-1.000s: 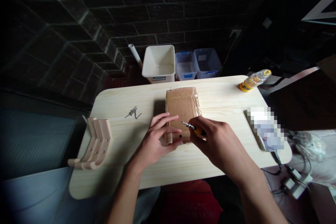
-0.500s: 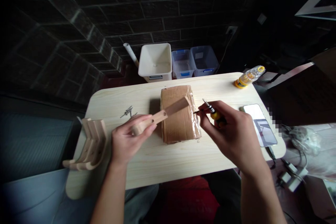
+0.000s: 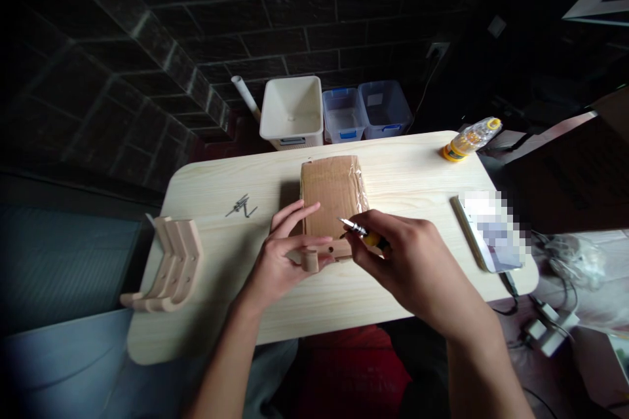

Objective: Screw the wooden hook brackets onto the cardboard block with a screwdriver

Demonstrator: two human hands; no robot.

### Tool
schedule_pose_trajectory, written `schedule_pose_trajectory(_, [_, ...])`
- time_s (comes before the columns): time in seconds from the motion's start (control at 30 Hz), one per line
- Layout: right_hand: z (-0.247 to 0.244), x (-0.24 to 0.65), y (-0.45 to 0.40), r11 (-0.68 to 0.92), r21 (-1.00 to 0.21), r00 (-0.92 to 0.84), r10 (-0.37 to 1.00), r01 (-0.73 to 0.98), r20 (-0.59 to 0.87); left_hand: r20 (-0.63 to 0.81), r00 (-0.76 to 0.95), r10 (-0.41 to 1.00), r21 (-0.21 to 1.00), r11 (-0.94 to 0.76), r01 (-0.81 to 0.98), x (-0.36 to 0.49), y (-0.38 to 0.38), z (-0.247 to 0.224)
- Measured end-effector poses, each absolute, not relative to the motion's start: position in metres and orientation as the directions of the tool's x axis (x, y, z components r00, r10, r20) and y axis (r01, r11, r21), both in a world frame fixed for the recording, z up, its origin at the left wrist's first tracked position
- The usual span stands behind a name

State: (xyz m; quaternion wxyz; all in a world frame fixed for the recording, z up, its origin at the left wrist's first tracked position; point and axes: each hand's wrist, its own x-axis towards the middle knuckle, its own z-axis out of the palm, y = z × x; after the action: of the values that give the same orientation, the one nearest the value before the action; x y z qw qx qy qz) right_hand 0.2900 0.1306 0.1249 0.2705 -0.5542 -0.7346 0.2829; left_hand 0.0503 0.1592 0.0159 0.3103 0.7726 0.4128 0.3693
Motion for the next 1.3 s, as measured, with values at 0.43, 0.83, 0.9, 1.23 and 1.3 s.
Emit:
schedule_pose_trajectory(0.43, [0.088,0.264,0.134,0.306,-0.511,-0.389,0.919,0.803,-0.06,0.205,0.415,0.886,0.784,-0.402,0.472,0.046,0.158,0.015])
schedule_pose_trajectory(0.83, [0.086,0.256,0.134,0.37,-0.405,-0.416,0.909,0.836,-0.029,0.215,0.412,0.886,0.783,-0.408,0.47,0.044,0.158,0.017])
schedule_pose_trajectory(0.9, [0.085,0.255,0.134,0.37,-0.397,-0.409,0.912,0.84,-0.015,0.215,0.415,0.884,0.78,-0.411,0.472,0.044,0.158,0.017])
schedule_pose_trajectory(1.23, [0.084,0.254,0.136,0.362,-0.39,-0.414,0.909,0.846,-0.054,0.214,0.439,0.873,0.775,-0.425,0.468,0.042,0.159,0.019])
schedule_pose_trajectory(1.3, [0.085,0.255,0.134,0.374,-0.4,-0.427,0.903,0.837,-0.048,0.215,0.44,0.872,0.773,-0.427,0.469,0.042,0.159,0.019])
